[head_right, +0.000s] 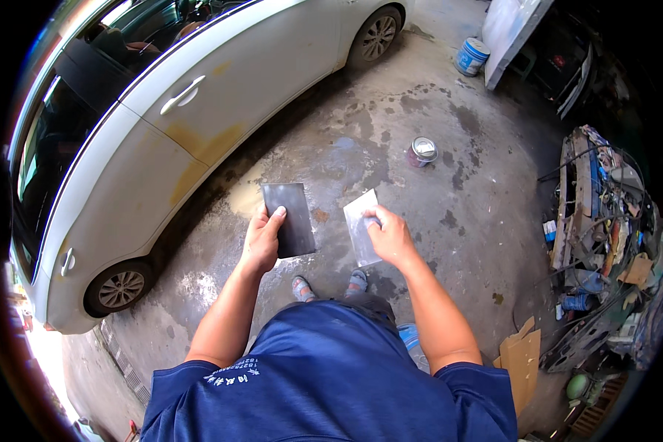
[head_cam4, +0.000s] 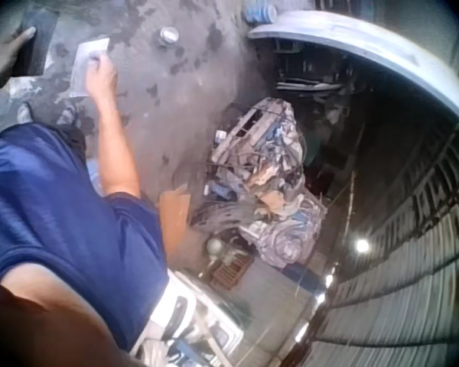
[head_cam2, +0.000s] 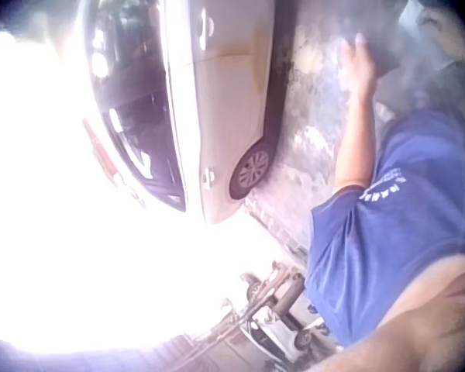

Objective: The person applies a yellowish body filler to the side panel of a white car using a putty knife, spreading it over several spots. The person then closes the car door and briefly handles a sanding block.

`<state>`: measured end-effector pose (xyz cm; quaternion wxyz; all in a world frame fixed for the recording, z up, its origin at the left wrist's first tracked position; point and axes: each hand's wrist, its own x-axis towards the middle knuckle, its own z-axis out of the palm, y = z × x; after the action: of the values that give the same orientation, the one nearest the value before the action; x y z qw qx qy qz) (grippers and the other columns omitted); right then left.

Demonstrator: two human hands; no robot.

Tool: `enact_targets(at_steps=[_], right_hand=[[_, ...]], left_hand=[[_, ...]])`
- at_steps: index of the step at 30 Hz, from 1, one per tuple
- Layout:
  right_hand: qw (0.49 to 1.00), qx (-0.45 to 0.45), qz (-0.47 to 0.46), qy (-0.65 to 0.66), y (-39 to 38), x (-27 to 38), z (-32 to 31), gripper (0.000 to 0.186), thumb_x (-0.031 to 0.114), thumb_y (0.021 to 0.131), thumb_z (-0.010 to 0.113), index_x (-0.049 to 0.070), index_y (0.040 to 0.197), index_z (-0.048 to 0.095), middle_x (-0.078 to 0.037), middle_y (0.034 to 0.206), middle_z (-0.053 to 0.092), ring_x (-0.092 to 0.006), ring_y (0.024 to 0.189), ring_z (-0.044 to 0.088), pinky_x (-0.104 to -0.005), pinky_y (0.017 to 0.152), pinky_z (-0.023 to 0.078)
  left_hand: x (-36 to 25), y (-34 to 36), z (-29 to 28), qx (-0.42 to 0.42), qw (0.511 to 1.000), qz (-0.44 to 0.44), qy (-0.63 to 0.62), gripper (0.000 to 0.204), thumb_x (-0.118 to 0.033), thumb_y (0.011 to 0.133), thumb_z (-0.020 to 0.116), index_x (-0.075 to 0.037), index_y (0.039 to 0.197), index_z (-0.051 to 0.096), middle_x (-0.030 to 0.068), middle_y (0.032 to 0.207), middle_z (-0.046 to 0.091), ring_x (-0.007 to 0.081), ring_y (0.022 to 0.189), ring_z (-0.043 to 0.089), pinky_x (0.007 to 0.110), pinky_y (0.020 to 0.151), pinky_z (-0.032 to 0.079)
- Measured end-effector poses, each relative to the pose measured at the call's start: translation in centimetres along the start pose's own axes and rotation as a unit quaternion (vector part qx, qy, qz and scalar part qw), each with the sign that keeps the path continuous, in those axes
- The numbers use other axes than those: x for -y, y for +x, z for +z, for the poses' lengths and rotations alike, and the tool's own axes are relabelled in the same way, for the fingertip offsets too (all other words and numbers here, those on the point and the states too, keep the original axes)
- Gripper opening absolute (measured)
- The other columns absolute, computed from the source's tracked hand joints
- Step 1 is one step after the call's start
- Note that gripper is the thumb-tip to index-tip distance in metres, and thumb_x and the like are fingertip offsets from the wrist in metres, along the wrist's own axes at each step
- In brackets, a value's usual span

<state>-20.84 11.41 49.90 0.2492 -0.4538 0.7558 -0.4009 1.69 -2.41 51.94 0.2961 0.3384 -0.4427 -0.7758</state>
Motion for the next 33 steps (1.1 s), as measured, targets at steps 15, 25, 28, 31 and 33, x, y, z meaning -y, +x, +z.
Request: enact_targets(at_steps=[15,25,28,31,33], right_hand=[[0.989,0.077,0.033,0.121,-2.5,0.9,4.8,0.034,0.026,0.090,0.066,0.004,0.071,0.049,0.006,0.062,0.040,-0.0047,0.061,0.034,-0.0246,0.051,0.031],[0.990,0.093,0.022,0.102,-2.7,2.0,6.8,0.033,0.027,0.089,0.068,0.003,0.072,0.052,0.006,0.061,0.042,-0.0048,0.059,0.036,-0.0249,0.051,0.032],[0.992,0.099,0.018,0.079,-2.7,3.5,7.7,0.032,0.028,0.089,0.068,0.003,0.073,0.054,0.005,0.061,0.044,-0.0051,0.059,0.038,-0.0253,0.051,0.034],[0.991,0.104,0.020,0.078,-3.1,4.4,9.3,0.032,0.028,0.088,0.068,0.002,0.074,0.057,0.003,0.060,0.047,-0.0065,0.058,0.041,-0.0265,0.052,0.037],[0.992,0.102,0.021,0.071,-3.0,4.3,9.9,0.031,0.027,0.088,0.068,0.002,0.073,0.057,0.002,0.060,0.048,-0.0072,0.058,0.041,-0.0272,0.052,0.037]], left_hand=[[1.3,-0.3,-4.7,-0.108,0.981,0.067,0.144,0.018,-0.019,0.097,0.053,-0.002,0.093,0.053,0.0030,0.073,0.059,0.0106,0.063,0.059,0.027,0.060,0.050],[5.0,-0.9,-5.9,-0.134,0.944,0.149,0.262,0.031,-0.021,0.094,0.059,-0.003,0.119,0.052,0.0038,0.085,0.059,0.0109,0.078,0.057,0.027,0.067,0.048],[3.4,-0.9,-5.3,-0.068,0.987,0.054,0.139,0.052,-0.018,0.093,0.062,-0.003,0.138,0.041,0.0046,0.100,0.060,0.0118,0.092,0.056,0.027,0.081,0.048],[3.3,-0.8,-5.4,-0.025,0.997,0.039,0.062,0.042,-0.014,0.093,0.062,0.002,0.129,0.049,0.0057,0.108,0.063,0.0096,0.096,0.057,0.026,0.082,0.048],[3.1,-0.4,-6.1,-0.005,0.997,0.027,0.072,0.034,-0.013,0.093,0.061,0.002,0.123,0.054,0.0053,0.106,0.065,0.0092,0.094,0.058,0.025,0.082,0.048]])
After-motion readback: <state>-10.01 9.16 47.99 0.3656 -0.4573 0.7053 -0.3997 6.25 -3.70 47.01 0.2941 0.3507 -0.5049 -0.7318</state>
